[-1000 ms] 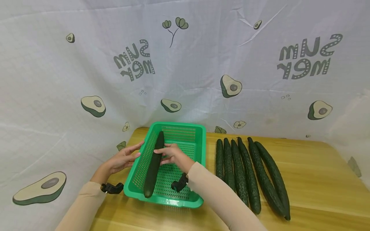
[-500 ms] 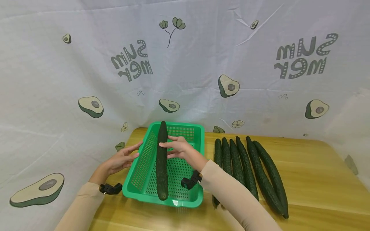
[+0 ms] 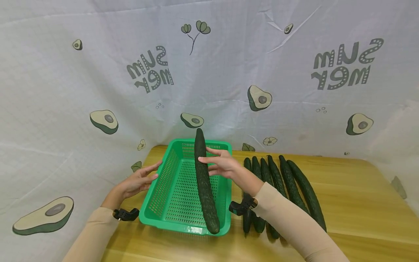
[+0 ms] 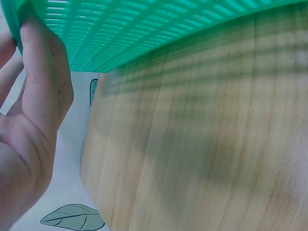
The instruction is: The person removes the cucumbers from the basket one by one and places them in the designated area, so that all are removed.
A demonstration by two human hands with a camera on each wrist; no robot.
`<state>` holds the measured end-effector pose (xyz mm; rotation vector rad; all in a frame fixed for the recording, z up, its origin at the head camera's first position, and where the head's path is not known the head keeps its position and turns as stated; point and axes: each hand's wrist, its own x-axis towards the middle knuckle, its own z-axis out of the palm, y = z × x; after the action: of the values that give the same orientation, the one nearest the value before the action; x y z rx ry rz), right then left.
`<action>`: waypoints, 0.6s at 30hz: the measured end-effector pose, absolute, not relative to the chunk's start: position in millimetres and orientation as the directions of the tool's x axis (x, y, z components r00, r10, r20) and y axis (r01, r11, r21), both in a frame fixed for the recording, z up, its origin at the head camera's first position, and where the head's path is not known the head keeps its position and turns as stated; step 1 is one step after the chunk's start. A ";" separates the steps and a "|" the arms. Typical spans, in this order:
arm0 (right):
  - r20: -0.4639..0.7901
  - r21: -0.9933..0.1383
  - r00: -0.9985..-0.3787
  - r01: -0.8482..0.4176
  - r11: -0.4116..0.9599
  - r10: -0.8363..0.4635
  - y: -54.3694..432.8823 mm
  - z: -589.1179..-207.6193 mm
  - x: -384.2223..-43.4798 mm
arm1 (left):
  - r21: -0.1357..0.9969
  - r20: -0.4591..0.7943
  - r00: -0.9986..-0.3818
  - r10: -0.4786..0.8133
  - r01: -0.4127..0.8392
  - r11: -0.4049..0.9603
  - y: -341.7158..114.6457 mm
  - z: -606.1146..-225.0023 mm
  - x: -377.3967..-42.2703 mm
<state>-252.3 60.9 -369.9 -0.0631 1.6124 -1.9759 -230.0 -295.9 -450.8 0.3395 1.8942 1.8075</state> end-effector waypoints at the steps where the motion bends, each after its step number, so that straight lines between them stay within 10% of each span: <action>1: -0.313 -0.912 -0.829 0.398 -0.096 -0.463 65.7 -369.2 -251.8 | 0.984 -0.178 -0.846 0.504 -0.155 0.087 -296.0 -450.8 -230.0; 18: -0.264 -0.943 -0.849 0.326 -0.061 -0.458 148.4 -374.1 -241.7 | 0.982 -0.187 -0.851 0.490 -0.159 0.099 -295.5 -451.1 -230.9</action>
<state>-241.7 148.4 -374.1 -0.1406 1.6978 -1.9576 -230.9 -295.5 -451.1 0.3231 1.9088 1.8023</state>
